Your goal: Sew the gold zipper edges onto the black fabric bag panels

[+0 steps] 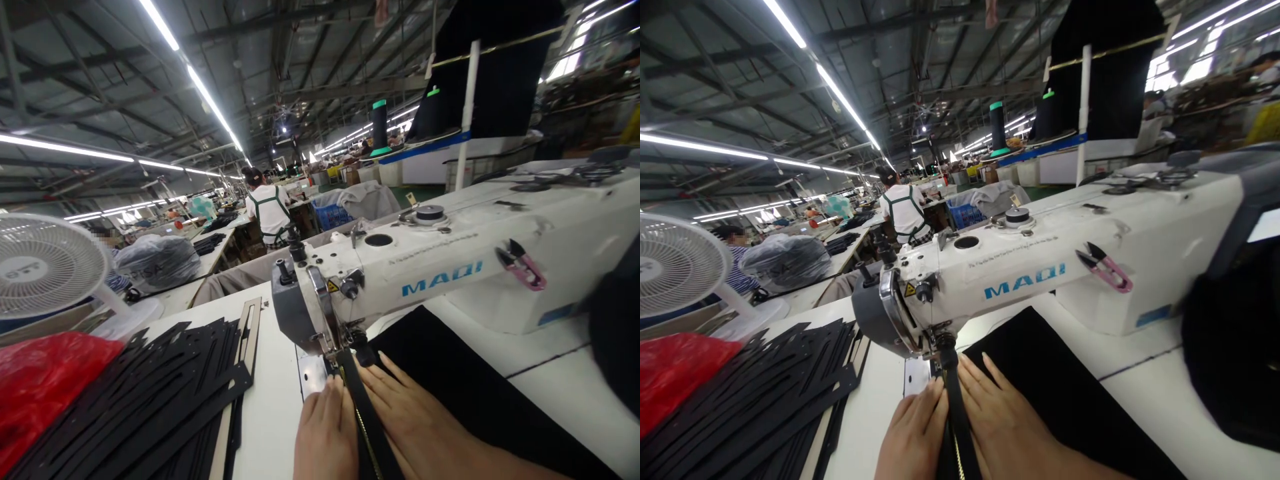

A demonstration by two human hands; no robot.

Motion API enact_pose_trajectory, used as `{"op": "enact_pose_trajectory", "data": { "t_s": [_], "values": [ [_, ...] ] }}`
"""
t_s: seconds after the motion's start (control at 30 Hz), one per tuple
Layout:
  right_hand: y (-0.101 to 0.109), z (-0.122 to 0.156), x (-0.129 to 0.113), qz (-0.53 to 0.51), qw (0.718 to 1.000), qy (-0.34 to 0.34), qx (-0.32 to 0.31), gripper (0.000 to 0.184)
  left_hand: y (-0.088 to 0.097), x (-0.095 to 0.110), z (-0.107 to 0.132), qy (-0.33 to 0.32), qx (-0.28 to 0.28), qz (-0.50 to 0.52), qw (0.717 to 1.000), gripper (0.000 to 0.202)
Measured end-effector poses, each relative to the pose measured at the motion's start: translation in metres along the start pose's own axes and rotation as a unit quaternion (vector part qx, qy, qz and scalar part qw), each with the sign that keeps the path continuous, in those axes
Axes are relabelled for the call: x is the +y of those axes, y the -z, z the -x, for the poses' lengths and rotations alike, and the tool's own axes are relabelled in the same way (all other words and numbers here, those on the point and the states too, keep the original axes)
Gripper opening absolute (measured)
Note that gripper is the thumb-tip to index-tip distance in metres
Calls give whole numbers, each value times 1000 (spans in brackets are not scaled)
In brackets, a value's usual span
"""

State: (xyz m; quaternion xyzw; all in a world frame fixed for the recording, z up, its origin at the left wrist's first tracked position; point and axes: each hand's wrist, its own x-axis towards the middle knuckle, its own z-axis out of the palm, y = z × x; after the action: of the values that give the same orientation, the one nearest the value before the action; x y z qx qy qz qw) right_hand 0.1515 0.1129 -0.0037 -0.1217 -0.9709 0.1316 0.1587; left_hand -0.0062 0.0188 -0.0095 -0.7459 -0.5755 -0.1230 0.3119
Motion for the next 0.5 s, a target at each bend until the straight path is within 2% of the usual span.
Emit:
{"op": "enact_pose_trajectory", "data": {
  "t_s": [0.17, 0.37, 0.5],
  "values": [
    [6, -2, -5, -3, 999, -16, -30, 51, 5, 3, -2, 21, -16, 11, 1000, 35],
    [11, 0, -9, 1, 999, -23, -36, 51, 3, 9, -4, 57, 2, 27, 998, 38],
    [11, 2, -8, 1, 999, -17, -27, 52, 6, 9, -5, 43, -17, 38, 998, 35]
  ]
}}
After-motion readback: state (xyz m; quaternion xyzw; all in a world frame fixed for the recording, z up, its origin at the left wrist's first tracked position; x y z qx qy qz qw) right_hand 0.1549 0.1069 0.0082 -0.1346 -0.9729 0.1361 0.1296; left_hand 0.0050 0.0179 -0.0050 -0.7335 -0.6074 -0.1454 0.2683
